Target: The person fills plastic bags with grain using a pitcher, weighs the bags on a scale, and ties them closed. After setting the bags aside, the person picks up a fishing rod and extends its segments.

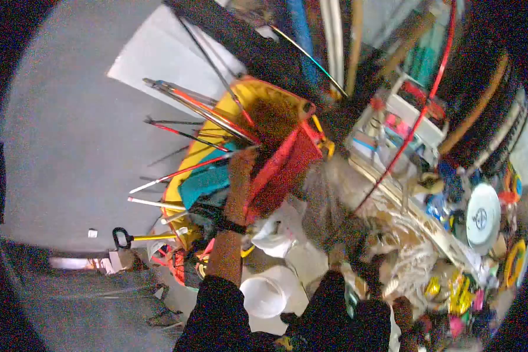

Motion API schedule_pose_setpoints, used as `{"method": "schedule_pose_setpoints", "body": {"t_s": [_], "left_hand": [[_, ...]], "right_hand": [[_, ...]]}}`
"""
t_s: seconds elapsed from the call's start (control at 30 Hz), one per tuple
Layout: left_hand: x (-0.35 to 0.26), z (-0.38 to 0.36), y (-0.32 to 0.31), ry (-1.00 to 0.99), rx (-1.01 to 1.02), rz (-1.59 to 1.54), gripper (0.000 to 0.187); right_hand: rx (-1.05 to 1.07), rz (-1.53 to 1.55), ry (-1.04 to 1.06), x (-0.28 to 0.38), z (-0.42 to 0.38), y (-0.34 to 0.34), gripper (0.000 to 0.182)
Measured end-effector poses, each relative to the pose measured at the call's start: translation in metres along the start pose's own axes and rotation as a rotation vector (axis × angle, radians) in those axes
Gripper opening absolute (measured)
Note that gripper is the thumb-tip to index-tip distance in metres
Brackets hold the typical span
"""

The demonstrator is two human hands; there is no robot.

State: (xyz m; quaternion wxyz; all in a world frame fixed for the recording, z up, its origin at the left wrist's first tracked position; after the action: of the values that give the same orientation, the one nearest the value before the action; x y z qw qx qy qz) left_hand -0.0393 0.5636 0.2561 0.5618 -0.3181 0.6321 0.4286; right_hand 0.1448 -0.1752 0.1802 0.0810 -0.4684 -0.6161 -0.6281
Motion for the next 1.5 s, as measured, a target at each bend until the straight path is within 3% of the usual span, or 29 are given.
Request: {"method": "schedule_pose_setpoints", "body": {"t_s": [0.03, 0.07, 0.1, 0.13, 0.17, 0.27, 0.33, 0.43, 0.47, 0.53, 0.6, 0.63, 0.67, 0.7, 0.8, 0.9, 0.93, 1.03, 1.07, 1.1, 1.17, 1.2, 1.23, 1.3, 1.33, 1.37, 1.43, 1.47, 1.5], "left_hand": [[0.006, 0.001, 0.004, 0.031, 0.017, -0.018, 0.019], [0.015, -0.01, 0.005, 0.058, 0.029, -0.041, 0.019], [0.016, -0.027, 0.003, 0.078, 0.038, -0.058, 0.019], [0.022, -0.047, 0.009, 0.093, 0.033, -0.062, 0.019], [0.031, -0.076, 0.008, 0.115, 0.039, -0.051, 0.019], [0.062, -0.167, -0.001, 0.131, 0.103, 0.131, 0.019], [0.087, -0.223, -0.021, 0.041, 0.215, 0.43, 0.02], [0.104, -0.29, -0.064, -0.151, 0.389, 0.859, 0.02], [0.059, -0.311, -0.077, 0.046, 0.397, 0.552, 0.022], [-0.053, -0.353, -0.11, 0.417, 0.248, -0.121, 0.027], [-0.084, -0.377, -0.126, 0.361, 0.214, -0.151, 0.023], [-0.098, -0.384, -0.13, 0.308, 0.19, -0.191, 0.02], [-0.099, -0.388, -0.127, 0.283, 0.154, -0.22, 0.021], [-0.092, -0.383, -0.118, 0.258, 0.144, -0.212, 0.021], [-0.111, -0.344, -0.083, -0.376, 0.187, 0.528, 0.027], [-0.149, -0.293, -0.049, -0.27, 0.128, 0.398, 0.028], [-0.163, -0.272, -0.039, -0.203, 0.109, 0.329, 0.028], [-0.191, -0.224, -0.024, -0.05, 0.069, 0.195, 0.029], [-0.214, -0.208, -0.029, -0.043, 0.052, 0.274, 0.029], [-0.226, -0.189, -0.031, -0.039, 0.038, 0.353, 0.029], [-0.219, -0.14, -0.022, 0.019, 0.026, 0.369, 0.029], [-0.214, -0.107, -0.015, 0.075, 0.008, 0.384, 0.03], [-0.191, -0.058, 0.0, 0.068, 0.02, 0.384, 0.03], [-0.117, 0.046, 0.042, -0.244, -0.007, 0.978, 0.015], [-0.09, 0.088, 0.053, -0.18, -0.012, 1.04, 0.017], [-0.082, 0.126, 0.057, -0.178, -0.003, 1.028, 0.017], [-0.075, 0.165, 0.059, -0.633, 0.09, 1.114, 0.036], [-0.061, 0.168, 0.063, -0.848, 0.143, 1.148, 0.047], [-0.043, 0.196, 0.074, -0.783, 0.109, 1.13, 0.046]], "right_hand": [[0.226, -0.463, -0.206, -0.061, -0.043, -0.051, 0.01], [0.043, -0.283, 0.231, -0.007, -0.043, -0.014, 0.012], [0.19, 0.01, -0.21, -0.006, -0.049, -0.006, 0.013], [0.099, 0.077, -0.286, 0.009, -0.053, 0.008, 0.014], [0.019, 0.472, -0.567, -0.008, -0.069, 0.007, 0.01], [0.005, 0.487, -0.604, -0.002, -0.09, 0.026, 0.009], [-0.083, 0.348, -0.318, -0.036, -0.117, 0.022, 0.008], [-0.053, 0.352, -0.347, -0.101, -0.152, 0.01, 0.007], [-0.108, 0.714, -0.617, -0.072, -0.148, 0.038, 0.012], [-0.208, 0.877, -0.66, -0.099, -0.168, 0.046, 0.016], [-0.276, 1.138, -0.763, -0.162, -0.206, 0.037, 0.018], [-0.312, 0.816, -0.679, -0.127, -0.209, 0.08, 0.011], [-0.29, 0.742, -0.735, -0.153, -0.225, 0.077, 0.011], [-0.268, 0.667, -0.788, -0.207, -0.256, 0.063, 0.012], [-0.272, 1.18, -0.976, -0.287, -0.306, 0.03, 0.026], [0.043, 1.799, -1.145, -0.347, -0.344, -0.021, 0.04], [0.498, 2.069, -1.16, -0.374, -0.352, -0.047, 0.045], [-0.023, 1.882, -1.164, -0.306, -0.331, -0.036, 0.046], [-0.165, 1.589, -1.235, -0.294, -0.319, -0.027, 0.041], [-0.168, 1.593, -1.235, -0.281, -0.301, -0.032, 0.041], [-0.02, 1.782, -0.865, -0.289, -0.268, -0.079, 0.036], [-0.299, 1.639, -1.195, -0.214, -0.242, -0.031, 0.032], [-0.215, 1.409, -0.913, -0.213, -0.225, -0.039, 0.034], [-0.327, 1.426, -0.991, -0.201, -0.202, -0.061, 0.038], [-0.333, 1.881, -0.888, -0.236, -0.217, -0.118, 0.031], [-0.286, 2.319, -0.83, -0.204, -0.194, -0.131, 0.025], [-0.587, 1.342, -1.259, -0.146, -0.176, -0.088, 0.017], [-0.277, 1.784, -1.391, -0.134, -0.164, -0.111, 0.02], [0.078, 2.226, -1.464, -0.133, -0.163, -0.139, 0.023]]}}
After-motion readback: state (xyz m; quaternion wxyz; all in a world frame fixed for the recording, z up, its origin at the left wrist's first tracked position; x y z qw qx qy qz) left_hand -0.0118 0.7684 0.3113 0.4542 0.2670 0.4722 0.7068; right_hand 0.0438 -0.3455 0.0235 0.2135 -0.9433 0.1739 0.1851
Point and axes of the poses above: each hand's wrist, its own z-axis towards the middle knuckle, its own y-axis out of the back of the hand, x = y × z, the point moved 6 cm from there along z, towards the middle knuckle, and after that the axes turned 4 degrees about z, right-handed, at the moved point
